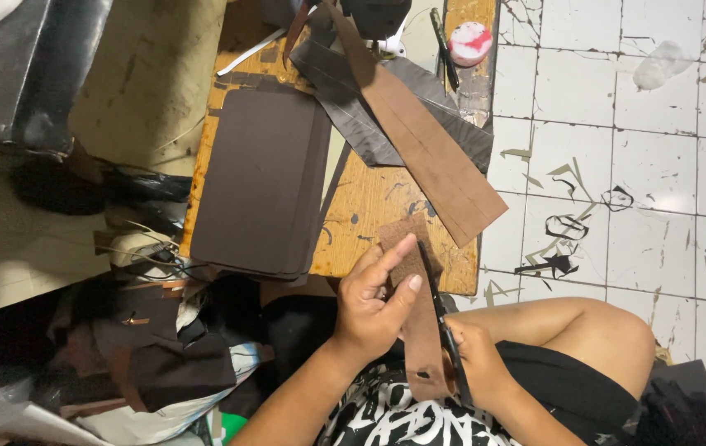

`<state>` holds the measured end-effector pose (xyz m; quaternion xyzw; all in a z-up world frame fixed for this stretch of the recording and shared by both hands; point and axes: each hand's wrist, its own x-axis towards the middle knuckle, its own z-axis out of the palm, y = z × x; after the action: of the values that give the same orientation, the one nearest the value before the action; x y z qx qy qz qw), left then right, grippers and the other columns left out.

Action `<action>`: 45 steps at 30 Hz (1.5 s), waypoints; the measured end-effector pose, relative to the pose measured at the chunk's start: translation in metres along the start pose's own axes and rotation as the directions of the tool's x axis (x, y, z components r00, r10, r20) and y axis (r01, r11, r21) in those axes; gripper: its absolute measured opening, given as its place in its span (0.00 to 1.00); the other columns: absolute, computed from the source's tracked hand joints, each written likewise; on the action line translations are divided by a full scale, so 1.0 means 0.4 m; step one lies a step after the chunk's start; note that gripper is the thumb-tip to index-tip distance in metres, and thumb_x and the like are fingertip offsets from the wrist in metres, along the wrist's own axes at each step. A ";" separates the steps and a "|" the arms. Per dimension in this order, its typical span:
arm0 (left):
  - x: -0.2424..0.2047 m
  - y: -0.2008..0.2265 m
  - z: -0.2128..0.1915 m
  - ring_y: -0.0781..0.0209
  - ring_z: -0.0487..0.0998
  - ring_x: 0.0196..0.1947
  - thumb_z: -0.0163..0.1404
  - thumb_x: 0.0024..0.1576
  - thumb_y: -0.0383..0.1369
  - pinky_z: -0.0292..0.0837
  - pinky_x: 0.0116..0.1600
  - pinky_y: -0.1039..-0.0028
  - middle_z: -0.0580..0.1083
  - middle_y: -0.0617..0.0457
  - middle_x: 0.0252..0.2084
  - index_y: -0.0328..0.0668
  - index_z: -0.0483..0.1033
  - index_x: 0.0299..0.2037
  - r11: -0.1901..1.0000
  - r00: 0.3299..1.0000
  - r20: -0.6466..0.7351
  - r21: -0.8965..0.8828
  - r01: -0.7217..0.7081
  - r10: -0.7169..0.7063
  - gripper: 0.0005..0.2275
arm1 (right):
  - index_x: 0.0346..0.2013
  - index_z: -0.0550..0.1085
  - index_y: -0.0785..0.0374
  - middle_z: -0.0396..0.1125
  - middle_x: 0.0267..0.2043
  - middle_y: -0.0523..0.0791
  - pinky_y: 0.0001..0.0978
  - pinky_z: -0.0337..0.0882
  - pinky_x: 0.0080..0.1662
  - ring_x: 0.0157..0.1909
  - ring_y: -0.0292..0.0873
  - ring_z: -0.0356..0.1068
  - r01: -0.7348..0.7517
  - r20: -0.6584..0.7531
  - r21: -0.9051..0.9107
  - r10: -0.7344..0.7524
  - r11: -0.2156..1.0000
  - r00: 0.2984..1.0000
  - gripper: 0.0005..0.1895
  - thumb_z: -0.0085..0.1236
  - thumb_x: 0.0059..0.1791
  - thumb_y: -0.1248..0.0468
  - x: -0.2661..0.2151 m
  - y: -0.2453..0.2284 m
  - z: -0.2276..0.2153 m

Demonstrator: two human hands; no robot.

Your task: Measuring and trimming leather strips using a ruler and scissors on a workshop table.

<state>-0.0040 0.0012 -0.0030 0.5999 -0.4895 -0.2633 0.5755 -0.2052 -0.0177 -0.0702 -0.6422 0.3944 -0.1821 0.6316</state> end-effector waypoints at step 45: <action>-0.025 -0.026 0.010 0.71 0.56 0.22 0.57 0.57 0.30 0.56 0.28 0.80 0.61 0.62 0.32 0.42 0.71 0.66 0.999 0.997 0.058 -0.008 0.045 -0.045 0.24 | 0.16 0.61 0.57 0.59 0.19 0.36 0.28 0.57 0.32 0.28 0.32 0.55 -0.100 -0.054 -0.032 0.098 0.995 0.994 0.21 0.58 0.51 0.66 0.024 -0.049 0.014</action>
<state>-0.0082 0.0067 -0.0163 0.6003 -0.4910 -0.2957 0.5578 -0.1898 -0.0231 -0.0547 -0.6277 0.4451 -0.1605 0.6182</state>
